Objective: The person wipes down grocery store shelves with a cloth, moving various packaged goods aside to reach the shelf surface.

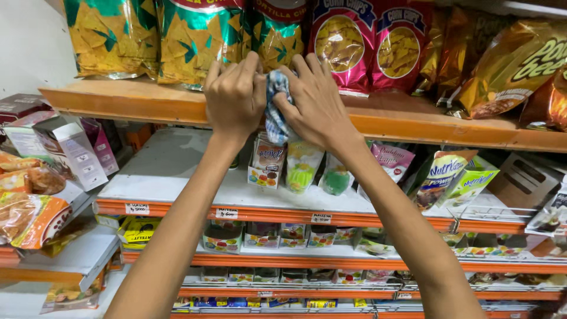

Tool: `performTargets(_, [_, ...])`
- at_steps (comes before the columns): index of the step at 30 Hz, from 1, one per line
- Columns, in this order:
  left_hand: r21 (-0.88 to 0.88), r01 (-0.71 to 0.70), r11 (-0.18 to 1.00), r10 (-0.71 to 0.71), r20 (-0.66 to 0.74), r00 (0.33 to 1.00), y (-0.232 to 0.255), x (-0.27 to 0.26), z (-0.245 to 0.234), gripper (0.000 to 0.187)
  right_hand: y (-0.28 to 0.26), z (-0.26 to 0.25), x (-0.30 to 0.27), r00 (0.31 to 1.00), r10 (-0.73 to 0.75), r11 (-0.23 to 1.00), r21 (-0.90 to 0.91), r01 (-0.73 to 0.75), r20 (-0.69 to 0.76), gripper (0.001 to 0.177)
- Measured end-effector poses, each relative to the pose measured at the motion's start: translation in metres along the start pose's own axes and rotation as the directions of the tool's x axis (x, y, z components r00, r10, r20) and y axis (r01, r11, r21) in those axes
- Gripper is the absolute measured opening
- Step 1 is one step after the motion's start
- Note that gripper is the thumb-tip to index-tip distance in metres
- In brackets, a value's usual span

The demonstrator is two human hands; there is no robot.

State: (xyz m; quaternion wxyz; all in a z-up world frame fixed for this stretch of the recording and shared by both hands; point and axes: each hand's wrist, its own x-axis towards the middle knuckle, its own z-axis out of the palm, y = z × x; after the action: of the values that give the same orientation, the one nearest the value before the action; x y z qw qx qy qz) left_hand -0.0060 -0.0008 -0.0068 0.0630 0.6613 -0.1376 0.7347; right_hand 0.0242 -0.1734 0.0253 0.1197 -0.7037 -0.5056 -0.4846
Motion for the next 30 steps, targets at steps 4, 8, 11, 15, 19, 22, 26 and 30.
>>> performTargets(4, [-0.023, -0.049, 0.999, 0.049, 0.032, 0.998, 0.003, 0.0, -0.005, 0.007, 0.005, 0.0, -0.009, 0.987, -0.16, 0.975, 0.152, 0.163, -0.029, 0.036])
performTargets(8, [0.029, -0.04, 0.999, 0.039, 0.06, 0.997, 0.001, 0.001, -0.002, 0.005, 0.052, 0.016, -0.006, 0.959, 0.059, 0.946, 0.292, -0.143, 0.277, 0.034])
performTargets(11, [0.041, -0.027, 0.999, 0.023, 0.097, 0.995, 0.001, -0.002, 0.001, 0.005, 0.116, 0.021, 0.009, 0.773, 0.055, 0.807, 0.428, -0.407, 0.632, 0.034])
performTargets(15, [0.089, -0.078, 0.993, 0.072, 0.072, 0.995, 0.001, -0.002, 0.003, 0.013, 0.123, 0.02, 0.018, 0.916, -0.2, 0.978, 0.13, 0.163, 0.348, 0.048])
performTargets(19, [0.051, -0.069, 0.996, 0.063, 0.111, 0.992, -0.001, 0.0, 0.002, 0.008, 0.073, 0.025, 0.018, 0.729, 0.048, 0.851, 0.354, -0.388, 0.683, 0.054])
performTargets(22, [0.057, -0.123, 0.991, 0.115, 0.123, 0.986, -0.003, -0.006, 0.0, 0.012, 0.083, 0.021, 0.014, 0.762, -0.231, 0.847, 0.511, -0.149, 0.605, 0.065])
performTargets(26, [0.019, -0.082, 0.996, 0.079, 0.129, 0.989, -0.007, -0.01, 0.003, 0.009, 0.114, -0.002, -0.014, 0.74, -0.187, 0.848, 0.487, -0.211, 0.646, 0.069])
performTargets(30, [0.029, -0.079, 0.996, 0.074, 0.138, 0.988, -0.016, -0.016, -0.001, 0.007, 0.137, -0.046, -0.028, 0.564, 0.014, 0.891, 0.245, -0.381, 0.826, 0.049])
